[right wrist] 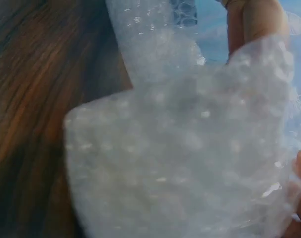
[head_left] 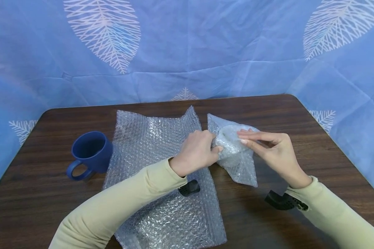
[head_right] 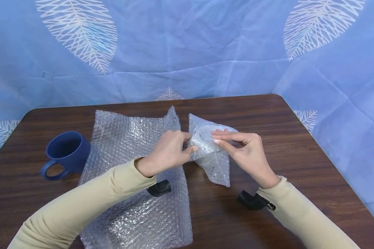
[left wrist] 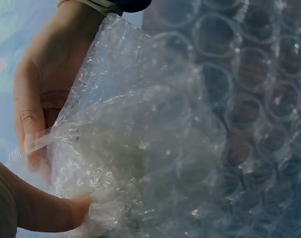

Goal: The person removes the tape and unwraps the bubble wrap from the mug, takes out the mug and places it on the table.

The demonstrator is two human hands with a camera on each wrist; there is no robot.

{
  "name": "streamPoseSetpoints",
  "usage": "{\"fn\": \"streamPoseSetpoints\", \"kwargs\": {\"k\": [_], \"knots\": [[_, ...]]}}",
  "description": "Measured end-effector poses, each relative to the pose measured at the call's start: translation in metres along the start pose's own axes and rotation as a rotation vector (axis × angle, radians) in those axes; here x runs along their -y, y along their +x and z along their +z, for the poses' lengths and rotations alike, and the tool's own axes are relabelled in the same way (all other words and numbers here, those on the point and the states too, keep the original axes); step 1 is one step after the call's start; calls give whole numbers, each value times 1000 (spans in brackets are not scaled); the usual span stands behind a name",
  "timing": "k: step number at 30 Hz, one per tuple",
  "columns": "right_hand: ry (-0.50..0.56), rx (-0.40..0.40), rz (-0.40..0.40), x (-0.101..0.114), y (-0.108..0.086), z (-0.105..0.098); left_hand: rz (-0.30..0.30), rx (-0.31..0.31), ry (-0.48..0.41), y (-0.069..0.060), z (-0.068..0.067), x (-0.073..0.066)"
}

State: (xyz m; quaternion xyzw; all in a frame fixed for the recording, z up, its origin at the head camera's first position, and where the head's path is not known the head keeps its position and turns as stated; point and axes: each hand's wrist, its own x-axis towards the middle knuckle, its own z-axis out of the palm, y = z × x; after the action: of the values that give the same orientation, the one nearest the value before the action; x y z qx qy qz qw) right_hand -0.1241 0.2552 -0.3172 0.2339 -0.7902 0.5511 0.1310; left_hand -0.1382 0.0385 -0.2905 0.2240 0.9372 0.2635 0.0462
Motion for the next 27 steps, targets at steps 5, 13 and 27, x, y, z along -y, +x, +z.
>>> {"fn": "streamPoseSetpoints", "kwargs": {"k": [5, 13, 27], "knots": [[-258, 20, -265, 0, 4, -3, 21, 38, -68, 2, -3, 3], [-482, 163, -533, -7, 4, -16, 55, 32, -89, 1, -2, 3], [-612, 305, -596, 1, 4, -24, 19, 30, -87, 3, -2, 1]]}}
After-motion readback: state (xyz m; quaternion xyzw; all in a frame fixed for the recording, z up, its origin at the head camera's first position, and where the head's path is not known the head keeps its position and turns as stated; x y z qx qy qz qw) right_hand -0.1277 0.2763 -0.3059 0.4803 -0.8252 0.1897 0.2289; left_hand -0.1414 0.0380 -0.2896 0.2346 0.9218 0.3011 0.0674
